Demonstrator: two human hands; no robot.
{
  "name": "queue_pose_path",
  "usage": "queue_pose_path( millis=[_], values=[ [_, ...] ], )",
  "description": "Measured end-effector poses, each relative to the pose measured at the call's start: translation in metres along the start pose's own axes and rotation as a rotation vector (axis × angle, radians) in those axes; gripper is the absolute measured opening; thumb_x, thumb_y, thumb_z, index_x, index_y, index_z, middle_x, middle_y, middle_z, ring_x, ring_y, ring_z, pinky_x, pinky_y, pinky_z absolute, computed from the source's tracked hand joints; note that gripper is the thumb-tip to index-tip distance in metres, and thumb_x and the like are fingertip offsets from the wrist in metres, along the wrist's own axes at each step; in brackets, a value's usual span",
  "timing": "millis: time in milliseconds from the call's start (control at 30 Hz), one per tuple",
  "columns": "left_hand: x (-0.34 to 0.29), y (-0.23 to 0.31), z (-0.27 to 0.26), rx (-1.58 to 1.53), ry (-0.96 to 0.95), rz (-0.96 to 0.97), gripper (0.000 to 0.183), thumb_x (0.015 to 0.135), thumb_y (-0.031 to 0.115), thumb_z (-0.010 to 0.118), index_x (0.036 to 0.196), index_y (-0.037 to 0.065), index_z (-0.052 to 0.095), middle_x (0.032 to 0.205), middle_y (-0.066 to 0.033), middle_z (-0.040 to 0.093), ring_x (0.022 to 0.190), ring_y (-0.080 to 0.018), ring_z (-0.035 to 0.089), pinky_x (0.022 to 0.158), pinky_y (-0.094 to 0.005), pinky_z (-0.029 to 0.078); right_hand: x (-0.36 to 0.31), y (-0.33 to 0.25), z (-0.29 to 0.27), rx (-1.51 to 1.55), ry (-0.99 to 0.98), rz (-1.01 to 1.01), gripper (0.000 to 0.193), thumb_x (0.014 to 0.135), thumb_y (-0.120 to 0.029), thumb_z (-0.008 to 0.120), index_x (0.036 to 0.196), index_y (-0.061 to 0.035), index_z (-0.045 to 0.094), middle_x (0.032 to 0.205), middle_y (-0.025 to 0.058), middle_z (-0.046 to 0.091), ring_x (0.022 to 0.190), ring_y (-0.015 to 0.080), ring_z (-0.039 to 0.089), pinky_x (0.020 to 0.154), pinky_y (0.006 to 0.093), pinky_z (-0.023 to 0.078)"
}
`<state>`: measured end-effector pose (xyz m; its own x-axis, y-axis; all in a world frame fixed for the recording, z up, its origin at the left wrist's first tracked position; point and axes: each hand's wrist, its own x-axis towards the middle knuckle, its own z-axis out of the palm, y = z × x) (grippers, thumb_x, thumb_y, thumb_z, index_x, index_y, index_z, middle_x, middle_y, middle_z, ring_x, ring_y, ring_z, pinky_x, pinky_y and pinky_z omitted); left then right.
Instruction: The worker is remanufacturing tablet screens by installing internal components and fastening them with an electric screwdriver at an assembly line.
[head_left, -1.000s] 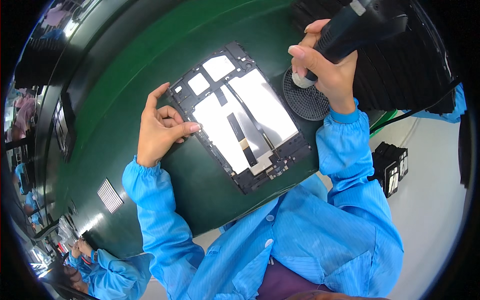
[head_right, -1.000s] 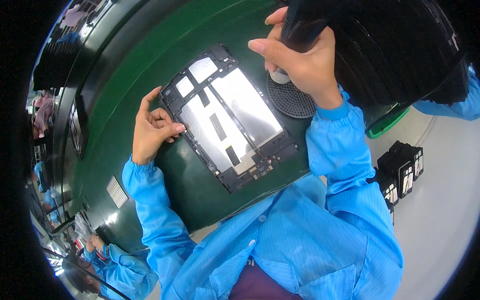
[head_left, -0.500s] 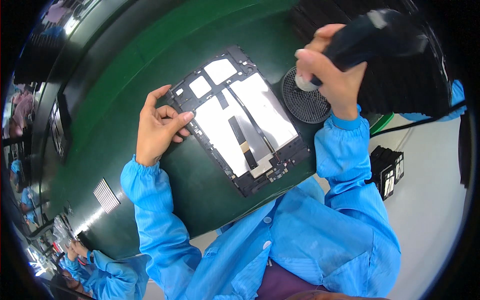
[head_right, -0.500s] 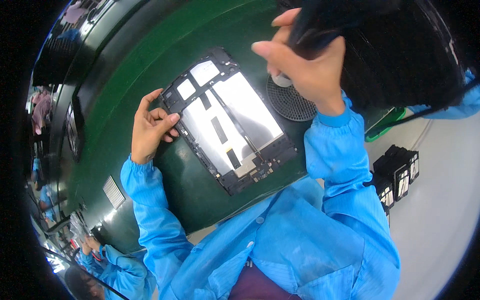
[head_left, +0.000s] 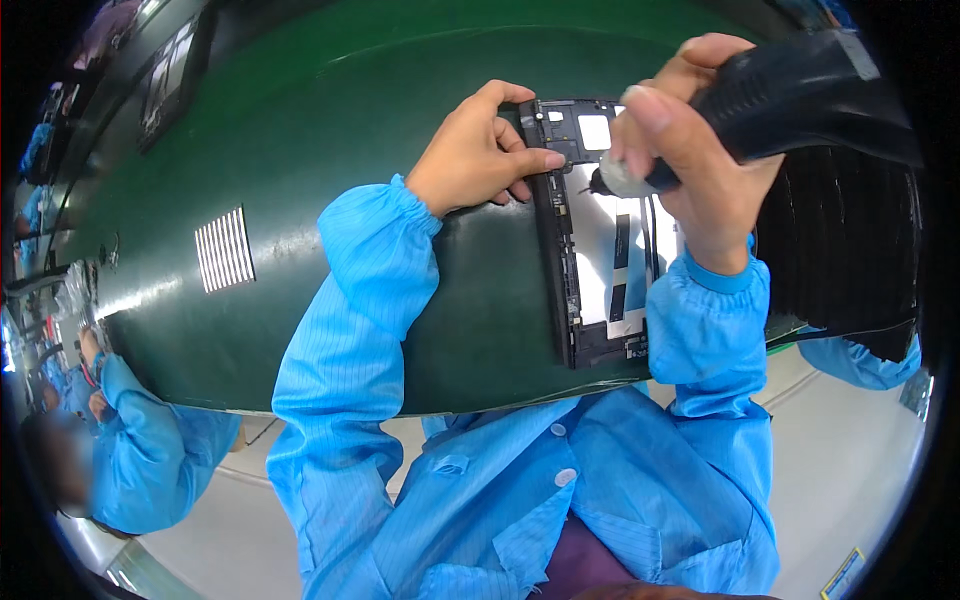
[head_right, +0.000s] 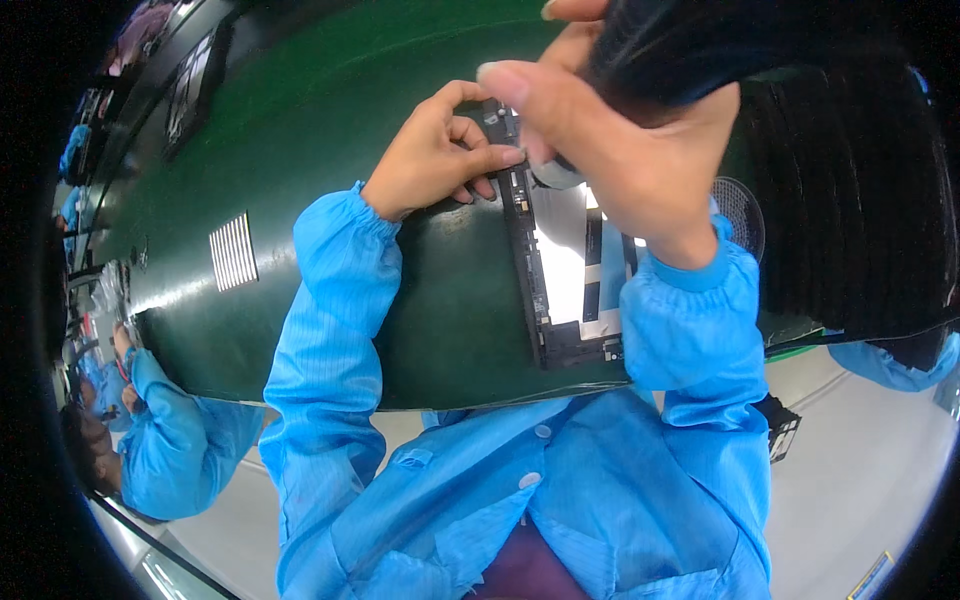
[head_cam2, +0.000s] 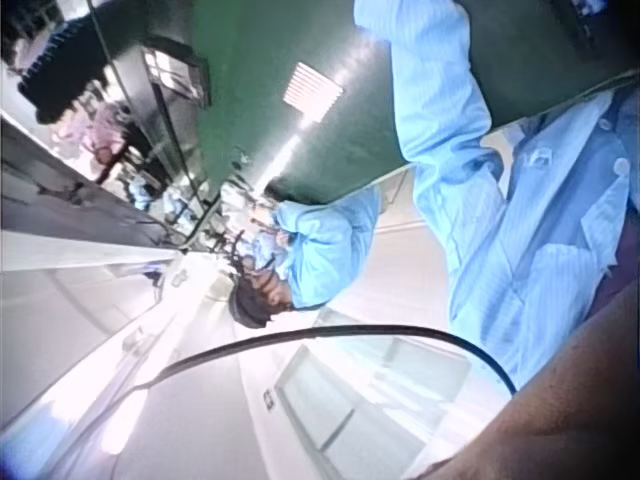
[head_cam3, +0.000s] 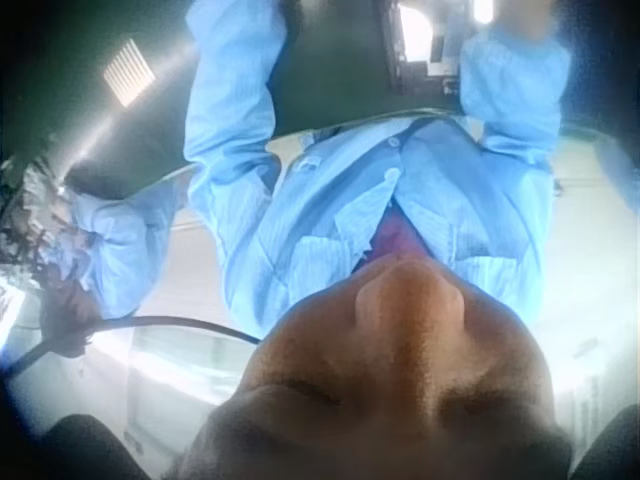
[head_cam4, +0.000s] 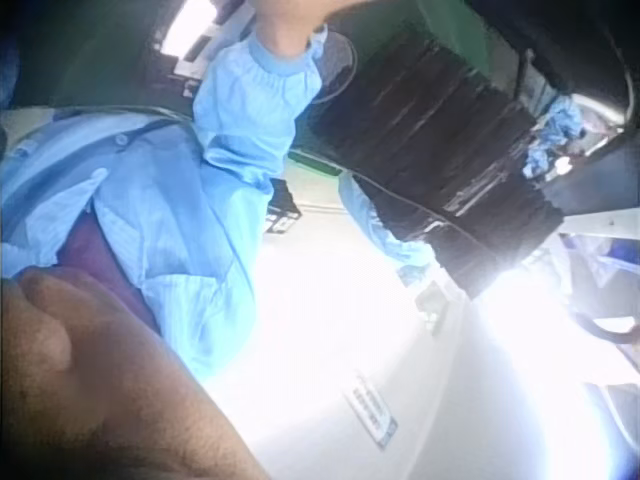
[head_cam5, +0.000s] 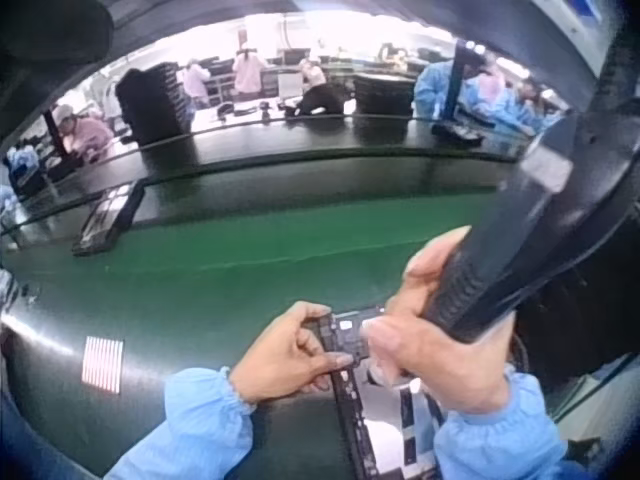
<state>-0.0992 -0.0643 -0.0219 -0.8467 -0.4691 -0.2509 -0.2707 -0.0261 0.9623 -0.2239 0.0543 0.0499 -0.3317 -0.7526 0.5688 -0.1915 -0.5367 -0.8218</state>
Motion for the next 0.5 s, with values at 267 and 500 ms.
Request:
queue_pose_path(
  millis=[267,500],
  values=[
    [-0.008,-0.019,-0.001,-0.212,0.023,0.441,0.048,0.070,0.005,0.072,0.112,-0.001,0.051,0.057,-0.0015,0.049,0.051,-0.0088,0.048,0.044,-0.0205,0.037,0.000,0.009,0.011,0.060,0.028,0.001,0.037,0.077,0.002,0.062,0.109,-0.0014,0.044,0.061,0.0081,0.053,0.047,0.0160,0.052,0.049,0.0321,0.047],
    [-0.014,-0.019,0.007,0.176,0.069,0.586,0.018,0.064,0.005,0.072,0.081,0.002,0.067,0.054,-0.0018,0.042,0.049,-0.0109,0.041,0.044,-0.0267,0.033,0.003,0.011,0.010,0.071,-0.012,-0.042,0.039,0.078,0.002,0.061,0.112,-0.0025,0.044,0.062,0.0085,0.053,0.047,0.0162,0.053,0.049,0.0329,0.047]
  ],
)
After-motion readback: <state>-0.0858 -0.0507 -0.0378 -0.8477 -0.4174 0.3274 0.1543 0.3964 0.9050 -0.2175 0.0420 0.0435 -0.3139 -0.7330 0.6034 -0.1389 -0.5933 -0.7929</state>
